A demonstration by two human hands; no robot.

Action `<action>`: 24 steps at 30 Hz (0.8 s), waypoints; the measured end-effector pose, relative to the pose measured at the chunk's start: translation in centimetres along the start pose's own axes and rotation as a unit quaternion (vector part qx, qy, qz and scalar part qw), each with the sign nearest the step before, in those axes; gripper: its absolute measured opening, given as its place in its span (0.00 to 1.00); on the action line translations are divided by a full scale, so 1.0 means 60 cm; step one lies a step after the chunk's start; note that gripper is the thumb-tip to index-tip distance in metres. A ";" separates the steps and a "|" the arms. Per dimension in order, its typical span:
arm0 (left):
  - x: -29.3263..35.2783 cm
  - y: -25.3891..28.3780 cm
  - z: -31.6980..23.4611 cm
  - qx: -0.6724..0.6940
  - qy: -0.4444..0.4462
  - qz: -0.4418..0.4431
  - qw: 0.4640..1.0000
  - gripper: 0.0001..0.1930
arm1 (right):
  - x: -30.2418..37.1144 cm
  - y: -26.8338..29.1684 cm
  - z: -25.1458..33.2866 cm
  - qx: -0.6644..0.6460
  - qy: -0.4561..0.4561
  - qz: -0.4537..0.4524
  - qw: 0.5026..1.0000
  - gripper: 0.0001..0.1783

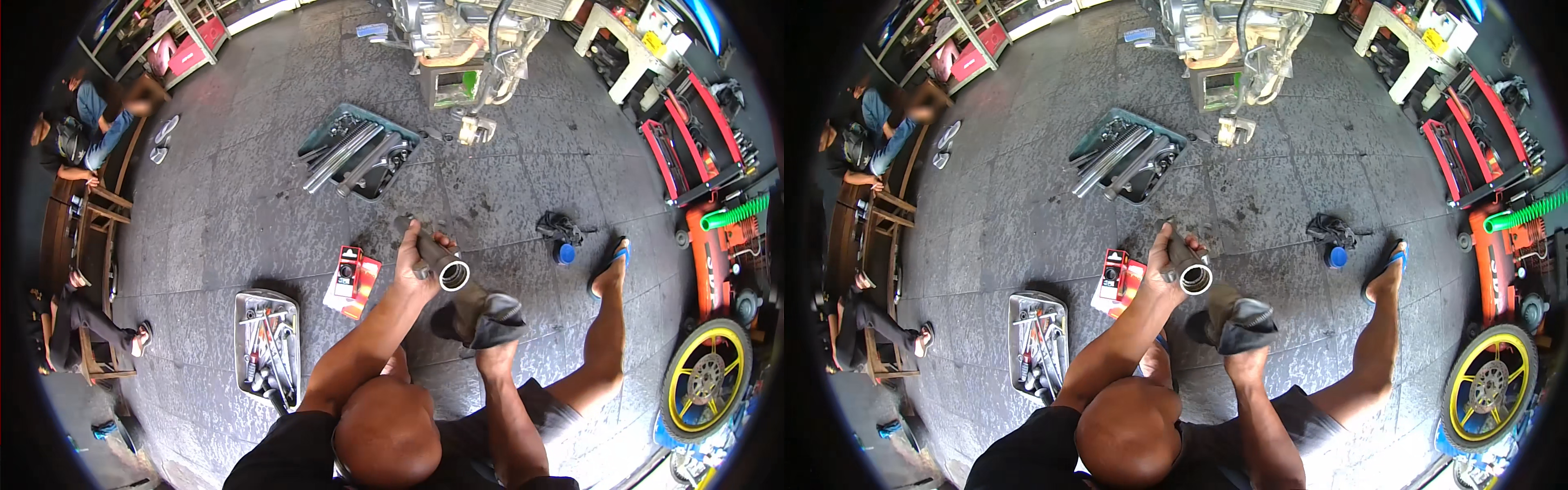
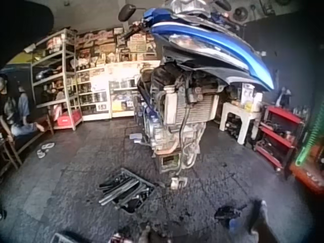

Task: The person wipes motorcycle fork components with a cloth, unpacks oil seals, removes their springs using a screwdriver, and trims the springs with pliers.

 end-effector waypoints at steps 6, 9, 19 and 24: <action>0.010 0.043 0.023 -0.104 0.061 -0.062 0.991 0.25 | -0.013 -0.063 0.025 -0.067 -0.035 0.150 0.986 0.30; 0.014 0.085 0.065 -0.132 0.136 -0.089 0.978 0.27 | -0.039 -0.052 0.051 -0.057 0.056 0.084 0.993 0.35; 0.014 0.121 0.139 -0.294 0.263 0.020 0.918 0.32 | -0.195 0.106 0.009 0.128 0.031 -0.031 0.991 0.12; 0.061 0.188 0.104 -0.398 0.307 0.007 0.864 0.29 | -0.325 0.154 0.012 0.275 0.029 -0.027 0.961 0.15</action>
Point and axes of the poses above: each hand's wrist, its own x-axis away from the middle knuckle, its own y-axis out of the back of the hand, z = x × y, the point moved 6 cm from there along -x, towards the middle knuckle, and after that the axes turned 11 degrees about z, right-handed, at the moved point
